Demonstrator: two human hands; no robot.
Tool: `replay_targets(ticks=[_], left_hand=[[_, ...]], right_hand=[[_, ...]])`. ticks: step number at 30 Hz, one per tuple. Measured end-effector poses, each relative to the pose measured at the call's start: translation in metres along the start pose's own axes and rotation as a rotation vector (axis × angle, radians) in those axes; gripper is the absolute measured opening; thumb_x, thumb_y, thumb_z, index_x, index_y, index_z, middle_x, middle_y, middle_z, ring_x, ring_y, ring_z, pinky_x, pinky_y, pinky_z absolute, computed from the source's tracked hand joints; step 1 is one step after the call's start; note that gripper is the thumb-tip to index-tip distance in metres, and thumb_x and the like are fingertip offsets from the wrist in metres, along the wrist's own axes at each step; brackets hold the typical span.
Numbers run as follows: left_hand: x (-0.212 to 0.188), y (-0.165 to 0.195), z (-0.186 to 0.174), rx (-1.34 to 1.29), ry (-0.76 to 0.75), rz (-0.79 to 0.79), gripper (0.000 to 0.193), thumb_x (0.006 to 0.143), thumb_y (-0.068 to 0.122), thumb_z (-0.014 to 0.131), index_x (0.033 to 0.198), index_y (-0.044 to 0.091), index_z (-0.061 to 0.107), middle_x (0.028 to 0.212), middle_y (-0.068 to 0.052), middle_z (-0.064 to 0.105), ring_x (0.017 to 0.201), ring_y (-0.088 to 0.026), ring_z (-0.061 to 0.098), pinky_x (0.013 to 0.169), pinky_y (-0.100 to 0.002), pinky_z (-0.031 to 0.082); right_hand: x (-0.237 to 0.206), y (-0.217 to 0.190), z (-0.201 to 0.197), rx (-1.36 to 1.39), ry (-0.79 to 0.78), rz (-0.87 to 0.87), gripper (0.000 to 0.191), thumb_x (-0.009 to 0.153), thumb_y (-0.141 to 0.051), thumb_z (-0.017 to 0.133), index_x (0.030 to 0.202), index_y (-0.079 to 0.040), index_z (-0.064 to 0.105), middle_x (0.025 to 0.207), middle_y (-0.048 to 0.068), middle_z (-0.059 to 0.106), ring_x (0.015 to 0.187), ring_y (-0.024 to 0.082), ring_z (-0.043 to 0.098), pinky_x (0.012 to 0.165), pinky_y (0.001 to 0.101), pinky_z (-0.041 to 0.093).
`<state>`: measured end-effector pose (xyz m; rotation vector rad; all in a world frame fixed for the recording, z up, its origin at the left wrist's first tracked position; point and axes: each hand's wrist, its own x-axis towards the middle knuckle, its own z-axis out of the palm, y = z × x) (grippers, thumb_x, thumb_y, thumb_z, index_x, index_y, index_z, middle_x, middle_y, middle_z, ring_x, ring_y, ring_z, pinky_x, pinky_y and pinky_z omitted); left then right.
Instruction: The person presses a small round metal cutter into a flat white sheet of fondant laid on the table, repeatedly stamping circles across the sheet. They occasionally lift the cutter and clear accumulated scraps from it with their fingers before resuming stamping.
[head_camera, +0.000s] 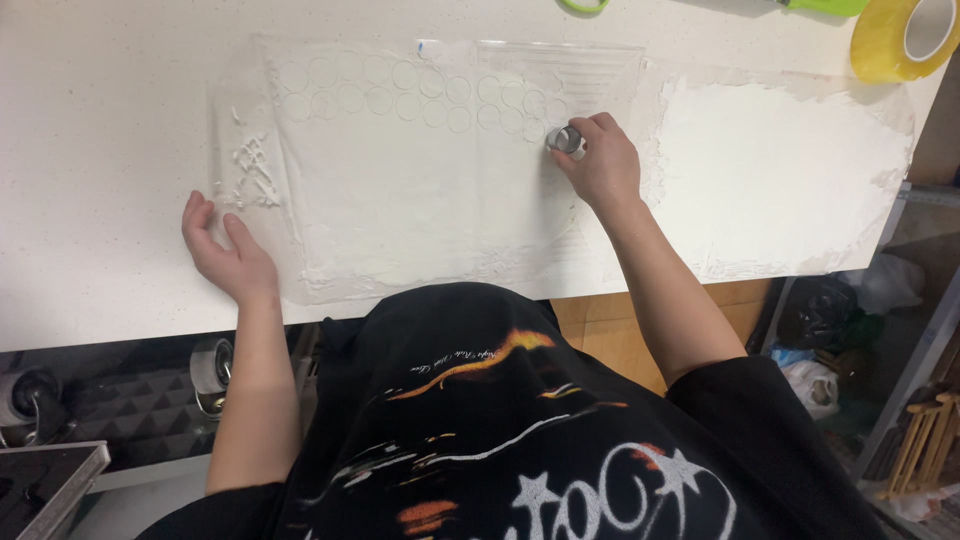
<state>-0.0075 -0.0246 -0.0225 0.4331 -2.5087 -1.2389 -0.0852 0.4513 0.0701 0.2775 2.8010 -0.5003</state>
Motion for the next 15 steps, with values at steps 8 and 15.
replay_targets(ticks=[8, 15], left_hand=[[-0.0007, 0.0009, 0.0010, 0.024, 0.001, -0.004, 0.024, 0.110, 0.006, 0.055, 0.133, -0.003, 0.054, 0.154, -0.021, 0.052, 0.143, -0.036, 0.053, 0.121, -0.045, 0.043], [0.0008, 0.0002, 0.0023, 0.014, 0.022, 0.028, 0.024, 0.110, 0.008, 0.057, 0.131, -0.004, 0.054, 0.152, -0.022, 0.054, 0.141, -0.037, 0.054, 0.120, -0.045, 0.045]], right_hand=[[0.0044, 0.0009, 0.0017, -0.036, -0.028, 0.004, 0.040, 0.084, -0.025, 0.084, 0.119, -0.009, 0.073, 0.115, 0.006, 0.068, 0.091, 0.024, 0.068, 0.076, 0.0384, 0.056], [0.0080, 0.0076, 0.0068, -0.054, -0.021, -0.066, 0.040, 0.082, -0.029, 0.087, 0.115, -0.009, 0.074, 0.111, 0.006, 0.068, 0.088, 0.025, 0.068, 0.077, 0.0394, 0.056]])
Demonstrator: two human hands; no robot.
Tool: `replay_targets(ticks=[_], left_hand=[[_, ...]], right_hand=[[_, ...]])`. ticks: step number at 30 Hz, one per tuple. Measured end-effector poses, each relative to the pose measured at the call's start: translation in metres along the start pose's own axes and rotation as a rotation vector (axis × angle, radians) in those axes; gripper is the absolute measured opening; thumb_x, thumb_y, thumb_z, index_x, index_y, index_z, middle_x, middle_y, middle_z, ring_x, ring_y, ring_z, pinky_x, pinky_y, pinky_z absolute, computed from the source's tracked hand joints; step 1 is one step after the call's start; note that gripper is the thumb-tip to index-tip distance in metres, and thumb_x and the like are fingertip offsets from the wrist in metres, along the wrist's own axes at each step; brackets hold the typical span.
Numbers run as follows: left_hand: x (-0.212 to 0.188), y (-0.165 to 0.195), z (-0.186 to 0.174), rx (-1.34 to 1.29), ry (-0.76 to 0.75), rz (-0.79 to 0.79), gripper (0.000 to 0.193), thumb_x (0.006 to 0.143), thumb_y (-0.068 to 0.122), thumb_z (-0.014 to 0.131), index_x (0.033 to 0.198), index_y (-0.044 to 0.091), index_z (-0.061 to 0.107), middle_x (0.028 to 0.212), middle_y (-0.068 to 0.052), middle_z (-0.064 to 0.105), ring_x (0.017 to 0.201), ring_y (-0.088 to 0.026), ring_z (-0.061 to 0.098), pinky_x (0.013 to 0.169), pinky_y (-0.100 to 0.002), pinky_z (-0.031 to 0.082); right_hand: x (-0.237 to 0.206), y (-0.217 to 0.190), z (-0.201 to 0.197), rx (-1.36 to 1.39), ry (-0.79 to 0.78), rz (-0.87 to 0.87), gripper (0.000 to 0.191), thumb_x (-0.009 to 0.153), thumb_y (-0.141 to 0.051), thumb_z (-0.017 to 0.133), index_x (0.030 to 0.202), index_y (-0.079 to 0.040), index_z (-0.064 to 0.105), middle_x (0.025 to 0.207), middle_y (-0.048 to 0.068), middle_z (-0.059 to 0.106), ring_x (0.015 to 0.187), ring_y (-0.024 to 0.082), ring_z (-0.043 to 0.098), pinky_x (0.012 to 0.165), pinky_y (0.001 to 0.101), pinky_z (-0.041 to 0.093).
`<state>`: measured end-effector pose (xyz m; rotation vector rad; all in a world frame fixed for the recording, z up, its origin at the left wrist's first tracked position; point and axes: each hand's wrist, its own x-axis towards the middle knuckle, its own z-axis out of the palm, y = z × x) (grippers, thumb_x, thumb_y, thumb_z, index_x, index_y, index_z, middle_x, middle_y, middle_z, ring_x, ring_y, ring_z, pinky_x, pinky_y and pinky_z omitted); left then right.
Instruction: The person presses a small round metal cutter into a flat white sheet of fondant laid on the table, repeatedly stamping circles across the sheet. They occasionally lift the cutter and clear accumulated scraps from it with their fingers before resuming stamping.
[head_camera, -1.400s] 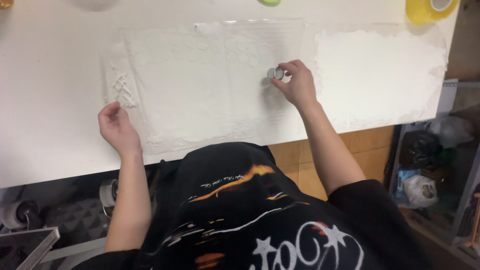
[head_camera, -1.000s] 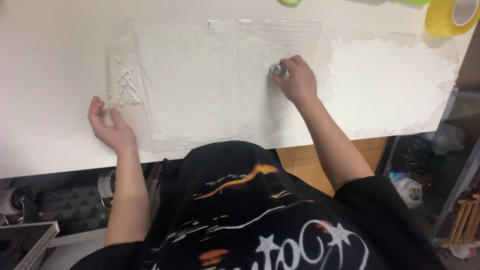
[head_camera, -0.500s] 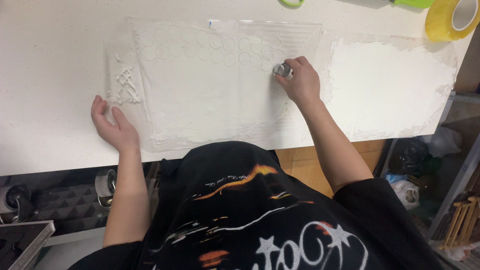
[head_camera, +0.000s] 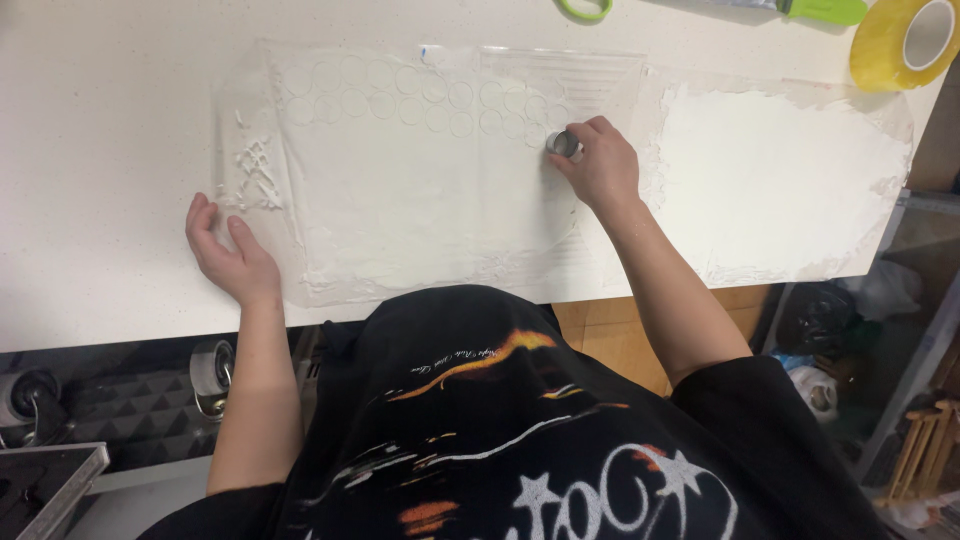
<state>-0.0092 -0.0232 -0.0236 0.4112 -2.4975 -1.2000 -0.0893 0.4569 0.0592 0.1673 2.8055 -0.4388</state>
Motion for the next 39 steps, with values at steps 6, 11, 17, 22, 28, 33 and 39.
replay_targets(ticks=[6, 11, 17, 22, 28, 33, 39], left_hand=[[-0.001, 0.004, 0.000, 0.020, -0.004, 0.029, 0.024, 0.110, 0.007, 0.058, 0.131, -0.004, 0.054, 0.152, -0.021, 0.055, 0.143, -0.038, 0.053, 0.122, -0.046, 0.043], [-0.004, 0.007, -0.005, -0.014, -0.004, 0.019, 0.024, 0.110, 0.007, 0.056, 0.131, -0.004, 0.054, 0.151, -0.022, 0.054, 0.142, -0.038, 0.053, 0.121, -0.046, 0.043], [-0.005, 0.008, -0.010, -0.018, -0.011, 0.012, 0.025, 0.109, 0.007, 0.056, 0.131, -0.004, 0.054, 0.150, -0.023, 0.054, 0.142, -0.039, 0.052, 0.121, -0.047, 0.041], [-0.005, 0.013, -0.013, -0.027, -0.017, 0.001, 0.025, 0.109, 0.008, 0.056, 0.131, -0.002, 0.054, 0.150, -0.022, 0.055, 0.144, -0.039, 0.051, 0.122, -0.048, 0.039], [-0.005, 0.021, -0.020, -0.030, -0.021, 0.014, 0.026, 0.109, 0.009, 0.056, 0.133, -0.002, 0.054, 0.150, -0.021, 0.056, 0.145, -0.039, 0.049, 0.122, -0.048, 0.039], [-0.007, 0.028, -0.022, -0.032, -0.006, 0.047, 0.037, 0.108, 0.009, 0.059, 0.141, -0.004, 0.049, 0.148, -0.022, 0.055, 0.142, -0.040, 0.049, 0.121, -0.049, 0.038], [-0.009, 0.038, -0.028, 0.030, 0.014, 0.090, 0.041, 0.108, 0.011, 0.062, 0.143, -0.003, 0.047, 0.145, -0.022, 0.054, 0.139, -0.041, 0.049, 0.120, -0.050, 0.037]], right_hand=[[0.005, 0.002, -0.001, -0.114, 0.001, -0.094, 0.037, 0.080, -0.031, 0.088, 0.106, -0.008, 0.076, 0.102, 0.009, 0.068, 0.088, 0.032, 0.067, 0.075, 0.0434, 0.055], [0.005, -0.004, -0.011, -0.220, -0.132, -0.059, 0.041, 0.088, -0.039, 0.084, 0.096, -0.002, 0.071, 0.097, 0.014, 0.067, 0.086, 0.034, 0.067, 0.075, 0.0451, 0.054], [0.007, -0.012, -0.014, -0.380, -0.132, -0.239, 0.033, 0.087, -0.034, 0.079, 0.090, -0.003, 0.069, 0.097, 0.014, 0.068, 0.086, 0.033, 0.068, 0.070, 0.0444, 0.056], [0.006, -0.021, -0.023, -0.451, -0.198, -0.314, 0.030, 0.089, -0.032, 0.076, 0.095, -0.003, 0.072, 0.102, 0.013, 0.067, 0.094, 0.032, 0.069, 0.075, 0.0432, 0.057], [0.007, -0.044, -0.036, -0.571, -0.330, -0.244, 0.035, 0.089, -0.036, 0.078, 0.091, -0.001, 0.076, 0.104, 0.015, 0.067, 0.094, 0.033, 0.070, 0.077, 0.0440, 0.058], [-0.001, -0.052, -0.043, -0.551, -0.366, -0.140, 0.040, 0.092, -0.043, 0.078, 0.091, -0.002, 0.076, 0.098, 0.017, 0.072, 0.093, 0.036, 0.070, 0.080, 0.0459, 0.057], [-0.034, -0.044, -0.051, -0.166, -0.065, -0.001, 0.039, 0.085, -0.038, 0.086, 0.092, 0.000, 0.077, 0.085, 0.017, 0.072, 0.079, 0.034, 0.068, 0.071, 0.0449, 0.056]])
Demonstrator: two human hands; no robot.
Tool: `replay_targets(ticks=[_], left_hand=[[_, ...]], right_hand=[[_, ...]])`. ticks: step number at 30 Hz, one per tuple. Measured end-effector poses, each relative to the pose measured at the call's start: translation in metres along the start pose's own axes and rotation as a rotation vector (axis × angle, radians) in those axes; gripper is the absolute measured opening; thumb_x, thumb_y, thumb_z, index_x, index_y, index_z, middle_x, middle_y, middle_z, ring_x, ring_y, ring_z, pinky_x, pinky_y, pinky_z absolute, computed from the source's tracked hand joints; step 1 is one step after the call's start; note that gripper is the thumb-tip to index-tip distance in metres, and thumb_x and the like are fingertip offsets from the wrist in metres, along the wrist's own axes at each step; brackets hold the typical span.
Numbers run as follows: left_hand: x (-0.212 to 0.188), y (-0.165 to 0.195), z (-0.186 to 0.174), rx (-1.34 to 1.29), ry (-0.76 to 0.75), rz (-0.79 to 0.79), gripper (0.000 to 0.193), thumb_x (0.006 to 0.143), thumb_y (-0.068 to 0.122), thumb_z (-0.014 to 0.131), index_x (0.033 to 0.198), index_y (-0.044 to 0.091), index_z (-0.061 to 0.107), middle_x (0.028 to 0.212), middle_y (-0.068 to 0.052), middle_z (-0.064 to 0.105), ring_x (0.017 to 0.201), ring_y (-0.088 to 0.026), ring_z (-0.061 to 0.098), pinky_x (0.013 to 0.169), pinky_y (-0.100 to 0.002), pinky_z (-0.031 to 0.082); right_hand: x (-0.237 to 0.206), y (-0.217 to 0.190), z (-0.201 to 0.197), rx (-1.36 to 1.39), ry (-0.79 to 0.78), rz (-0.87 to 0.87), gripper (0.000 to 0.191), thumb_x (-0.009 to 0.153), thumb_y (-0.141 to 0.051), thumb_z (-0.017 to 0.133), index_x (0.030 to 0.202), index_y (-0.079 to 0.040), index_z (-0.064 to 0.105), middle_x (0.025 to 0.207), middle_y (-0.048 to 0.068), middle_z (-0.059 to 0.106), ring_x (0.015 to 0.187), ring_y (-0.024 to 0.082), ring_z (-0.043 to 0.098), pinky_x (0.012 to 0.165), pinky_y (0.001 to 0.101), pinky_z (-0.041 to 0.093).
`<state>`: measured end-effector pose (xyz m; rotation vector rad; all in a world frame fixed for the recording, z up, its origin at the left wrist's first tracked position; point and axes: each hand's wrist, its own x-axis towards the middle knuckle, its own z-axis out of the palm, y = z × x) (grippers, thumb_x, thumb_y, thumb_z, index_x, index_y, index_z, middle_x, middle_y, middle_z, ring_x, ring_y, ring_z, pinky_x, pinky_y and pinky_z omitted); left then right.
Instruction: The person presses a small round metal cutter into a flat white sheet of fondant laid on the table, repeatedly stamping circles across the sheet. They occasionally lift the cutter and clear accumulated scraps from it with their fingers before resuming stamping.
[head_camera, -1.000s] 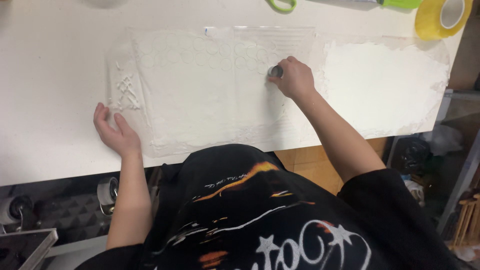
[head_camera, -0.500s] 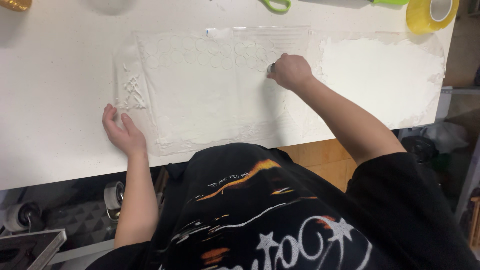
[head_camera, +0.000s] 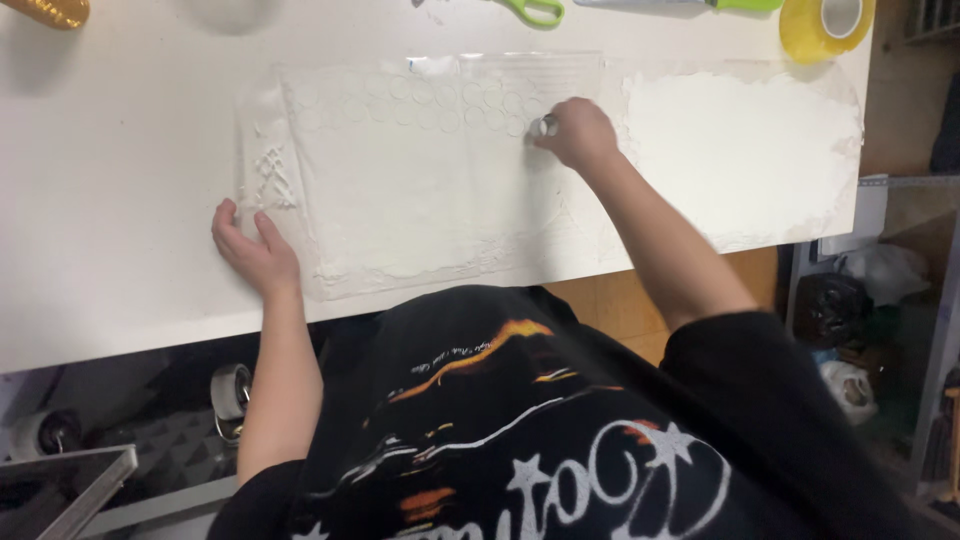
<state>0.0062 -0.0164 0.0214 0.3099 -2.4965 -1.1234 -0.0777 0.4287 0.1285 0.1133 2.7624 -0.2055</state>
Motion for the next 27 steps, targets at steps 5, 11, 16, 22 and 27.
replay_targets(ticks=[5, 11, 16, 22, 27], left_hand=[[0.002, -0.002, -0.001, 0.015, -0.003, -0.011, 0.042, 0.108, 0.014, 0.062, 0.143, -0.002, 0.048, 0.146, -0.022, 0.054, 0.139, -0.042, 0.049, 0.119, -0.051, 0.037], [0.003, -0.011, -0.011, -0.090, -0.089, -0.026, 0.048, 0.108, 0.014, 0.061, 0.148, -0.003, 0.042, 0.151, -0.024, 0.049, 0.145, -0.043, 0.044, 0.123, -0.050, 0.034], [0.008, -0.026, -0.024, -0.117, -0.218, 0.010, 0.056, 0.105, 0.014, 0.065, 0.151, -0.003, 0.039, 0.153, -0.024, 0.047, 0.148, -0.042, 0.041, 0.125, -0.049, 0.032], [0.018, -0.045, -0.035, -0.186, -0.280, 0.110, 0.060, 0.102, 0.016, 0.069, 0.152, -0.002, 0.040, 0.153, -0.023, 0.049, 0.146, -0.039, 0.045, 0.124, -0.048, 0.035], [0.030, -0.055, -0.044, -0.067, -0.400, 0.201, 0.046, 0.101, 0.018, 0.071, 0.141, 0.006, 0.051, 0.148, -0.013, 0.058, 0.146, -0.036, 0.047, 0.122, -0.049, 0.037]], right_hand=[[-0.064, 0.042, -0.002, 0.924, 0.232, 0.430, 0.038, 0.085, -0.028, 0.083, 0.107, 0.002, 0.073, 0.088, 0.008, 0.074, 0.074, 0.013, 0.071, 0.051, 0.0263, 0.057], [-0.100, 0.053, 0.034, 1.176, 0.228, 0.456, 0.038, 0.092, -0.013, 0.071, 0.127, 0.001, 0.062, 0.104, 0.009, 0.070, 0.082, 0.017, 0.073, 0.062, 0.0306, 0.063], [-0.101, 0.006, 0.058, 1.360, 0.189, 0.420, 0.040, 0.092, -0.006, 0.072, 0.129, 0.004, 0.061, 0.109, 0.016, 0.071, 0.085, 0.021, 0.074, 0.068, 0.0327, 0.063], [-0.082, -0.113, 0.084, 1.297, 0.006, 0.098, 0.041, 0.088, -0.001, 0.073, 0.127, 0.005, 0.063, 0.116, 0.014, 0.069, 0.095, 0.021, 0.074, 0.073, 0.0317, 0.065], [-0.024, -0.205, 0.074, 0.950, -0.052, -0.109, 0.046, 0.082, -0.004, 0.077, 0.125, 0.001, 0.062, 0.115, 0.012, 0.068, 0.091, 0.019, 0.074, 0.070, 0.0302, 0.062]])
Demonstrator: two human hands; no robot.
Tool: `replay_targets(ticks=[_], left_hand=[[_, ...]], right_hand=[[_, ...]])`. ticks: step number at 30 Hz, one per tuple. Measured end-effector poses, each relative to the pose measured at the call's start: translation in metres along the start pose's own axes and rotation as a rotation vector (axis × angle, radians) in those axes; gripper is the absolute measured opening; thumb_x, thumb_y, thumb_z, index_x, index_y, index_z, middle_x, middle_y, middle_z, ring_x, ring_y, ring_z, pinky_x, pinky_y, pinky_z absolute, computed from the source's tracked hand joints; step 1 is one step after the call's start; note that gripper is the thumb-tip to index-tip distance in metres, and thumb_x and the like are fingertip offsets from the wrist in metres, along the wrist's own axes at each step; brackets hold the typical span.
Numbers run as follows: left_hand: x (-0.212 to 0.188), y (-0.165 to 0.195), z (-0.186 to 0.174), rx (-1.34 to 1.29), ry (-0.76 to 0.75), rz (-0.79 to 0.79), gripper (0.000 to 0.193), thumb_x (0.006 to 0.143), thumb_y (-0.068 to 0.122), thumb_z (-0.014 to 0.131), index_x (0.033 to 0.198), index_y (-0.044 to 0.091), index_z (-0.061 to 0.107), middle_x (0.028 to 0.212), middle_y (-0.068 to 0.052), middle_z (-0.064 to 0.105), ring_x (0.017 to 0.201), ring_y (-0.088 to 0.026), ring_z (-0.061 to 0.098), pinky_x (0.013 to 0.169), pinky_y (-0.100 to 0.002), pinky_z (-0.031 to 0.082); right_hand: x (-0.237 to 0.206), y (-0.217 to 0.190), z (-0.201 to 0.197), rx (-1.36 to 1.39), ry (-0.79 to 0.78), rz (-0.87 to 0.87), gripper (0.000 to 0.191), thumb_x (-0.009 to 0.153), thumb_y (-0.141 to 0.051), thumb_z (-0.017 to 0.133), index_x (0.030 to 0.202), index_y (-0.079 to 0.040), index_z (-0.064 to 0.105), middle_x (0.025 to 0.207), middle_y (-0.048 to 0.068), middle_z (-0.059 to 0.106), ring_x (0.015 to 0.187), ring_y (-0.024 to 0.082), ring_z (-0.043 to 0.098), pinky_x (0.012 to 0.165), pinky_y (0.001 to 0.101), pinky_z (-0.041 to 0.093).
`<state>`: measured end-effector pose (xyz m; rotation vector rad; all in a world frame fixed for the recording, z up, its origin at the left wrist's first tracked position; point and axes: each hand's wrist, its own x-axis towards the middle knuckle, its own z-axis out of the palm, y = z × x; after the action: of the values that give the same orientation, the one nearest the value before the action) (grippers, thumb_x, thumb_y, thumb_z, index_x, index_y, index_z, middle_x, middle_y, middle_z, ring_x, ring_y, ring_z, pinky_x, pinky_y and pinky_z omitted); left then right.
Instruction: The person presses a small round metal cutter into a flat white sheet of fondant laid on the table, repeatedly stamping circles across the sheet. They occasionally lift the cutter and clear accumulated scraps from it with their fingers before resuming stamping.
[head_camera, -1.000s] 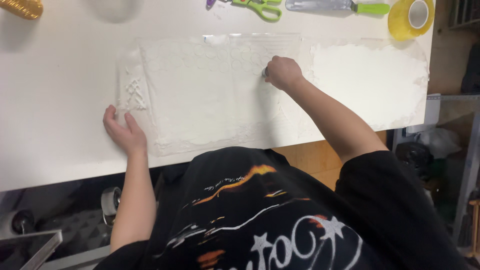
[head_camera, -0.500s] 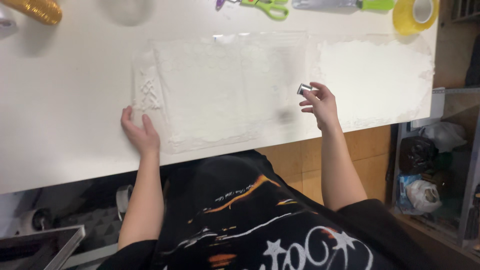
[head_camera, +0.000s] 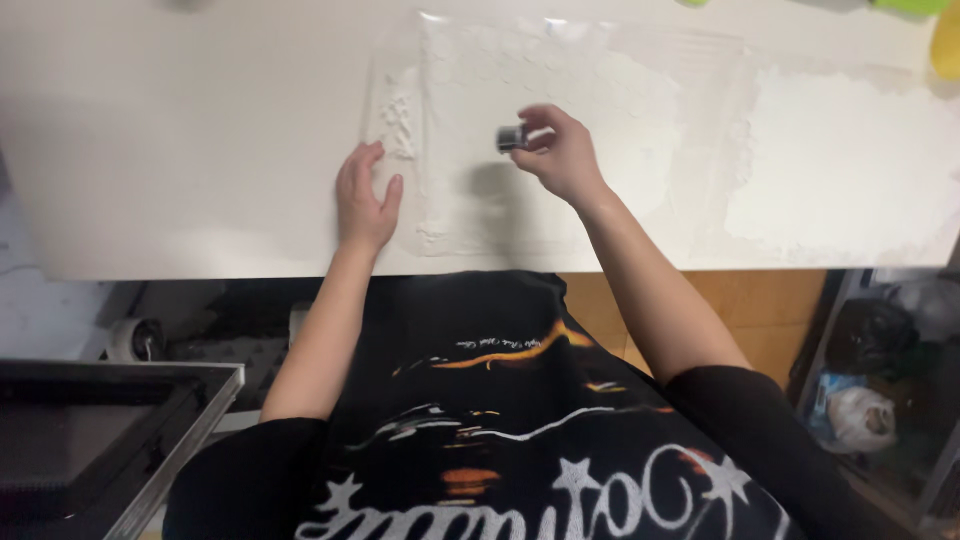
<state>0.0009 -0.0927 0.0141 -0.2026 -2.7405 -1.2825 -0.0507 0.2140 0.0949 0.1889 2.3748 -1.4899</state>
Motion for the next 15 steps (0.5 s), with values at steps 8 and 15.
replay_targets(ticks=[8, 15], left_hand=[[0.001, -0.023, -0.015, 0.090, -0.062, 0.058, 0.050, 0.097, 0.022, 0.071, 0.140, 0.006, 0.051, 0.149, -0.011, 0.056, 0.146, -0.035, 0.045, 0.120, -0.050, 0.033], [-0.001, -0.038, -0.014, 0.063, -0.055, 0.026, 0.047, 0.098, 0.025, 0.069, 0.138, 0.008, 0.052, 0.150, -0.008, 0.056, 0.146, -0.033, 0.045, 0.120, -0.049, 0.034]], right_hand=[[0.081, -0.038, 0.064, -0.495, -0.146, -0.297, 0.036, 0.079, -0.009, 0.083, 0.113, -0.005, 0.072, 0.114, 0.013, 0.063, 0.092, 0.028, 0.071, 0.079, 0.0389, 0.058], [0.100, -0.040, 0.089, -0.744, -0.176, -0.347, 0.037, 0.083, -0.014, 0.084, 0.115, -0.004, 0.068, 0.118, 0.013, 0.062, 0.096, 0.036, 0.068, 0.078, 0.0451, 0.057]])
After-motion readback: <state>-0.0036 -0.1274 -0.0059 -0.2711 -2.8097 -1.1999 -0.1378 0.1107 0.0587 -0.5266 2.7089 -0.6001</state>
